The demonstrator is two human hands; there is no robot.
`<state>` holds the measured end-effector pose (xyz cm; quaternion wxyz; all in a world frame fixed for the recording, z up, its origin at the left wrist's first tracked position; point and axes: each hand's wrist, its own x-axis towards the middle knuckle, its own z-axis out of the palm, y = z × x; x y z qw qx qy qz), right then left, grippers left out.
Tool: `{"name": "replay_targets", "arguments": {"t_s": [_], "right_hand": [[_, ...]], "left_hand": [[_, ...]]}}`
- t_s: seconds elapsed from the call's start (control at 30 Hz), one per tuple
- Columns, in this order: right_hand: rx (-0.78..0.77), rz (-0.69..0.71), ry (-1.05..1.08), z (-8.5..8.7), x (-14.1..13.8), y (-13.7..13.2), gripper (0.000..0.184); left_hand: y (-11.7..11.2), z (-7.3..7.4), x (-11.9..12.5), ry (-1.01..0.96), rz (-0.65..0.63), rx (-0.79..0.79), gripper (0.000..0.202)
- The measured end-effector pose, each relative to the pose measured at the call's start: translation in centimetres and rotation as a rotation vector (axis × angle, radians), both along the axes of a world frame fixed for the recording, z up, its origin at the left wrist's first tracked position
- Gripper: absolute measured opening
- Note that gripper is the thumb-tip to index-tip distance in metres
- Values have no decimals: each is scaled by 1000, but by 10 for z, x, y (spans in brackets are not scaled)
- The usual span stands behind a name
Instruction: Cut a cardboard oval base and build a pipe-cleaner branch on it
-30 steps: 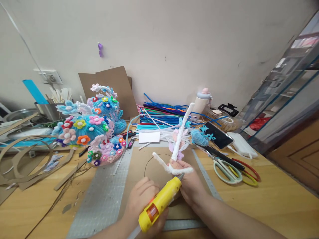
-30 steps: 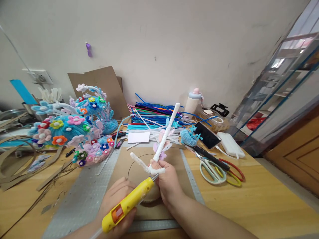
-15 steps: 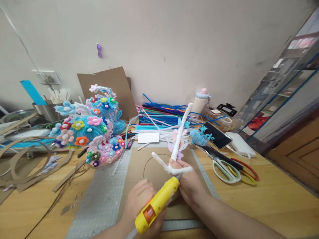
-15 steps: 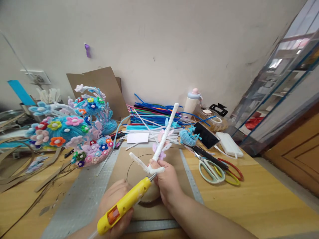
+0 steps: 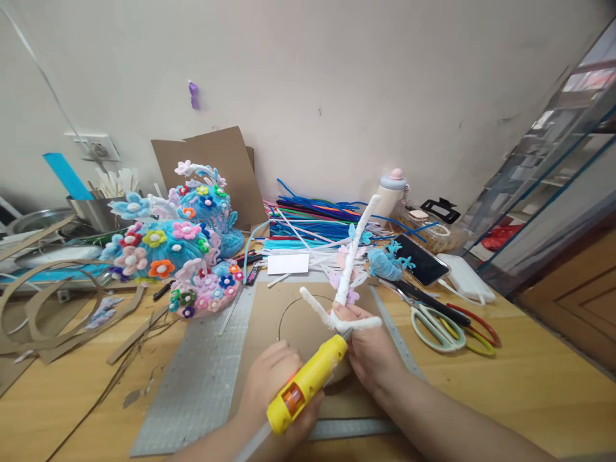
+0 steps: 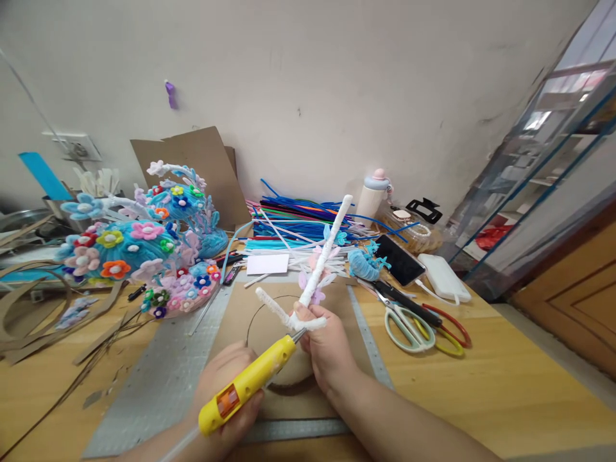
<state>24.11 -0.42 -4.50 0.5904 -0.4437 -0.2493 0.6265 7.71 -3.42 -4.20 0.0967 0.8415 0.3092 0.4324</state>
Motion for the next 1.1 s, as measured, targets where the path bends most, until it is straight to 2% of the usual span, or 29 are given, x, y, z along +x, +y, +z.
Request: {"name": "replay_targets", "arguments": {"t_s": [0.33, 0.43, 0.57, 0.77, 1.1], "right_hand": [[-1, 28, 1, 5, 3, -1, 29], [25, 45, -4, 4, 4, -1, 29], [7, -3, -44, 3, 3, -1, 32], [4, 0, -89, 0, 1, -2, 33], [-4, 22, -36, -2, 0, -3, 29]], "left_hand": [[1, -8, -1, 5, 27, -29, 24], [1, -4, -2, -6, -19, -27, 19], [1, 2, -2, -14, -94, -8, 6], [2, -6, -1, -114, -106, 24, 8], [3, -11, 0, -72, -81, -15, 13]]}}
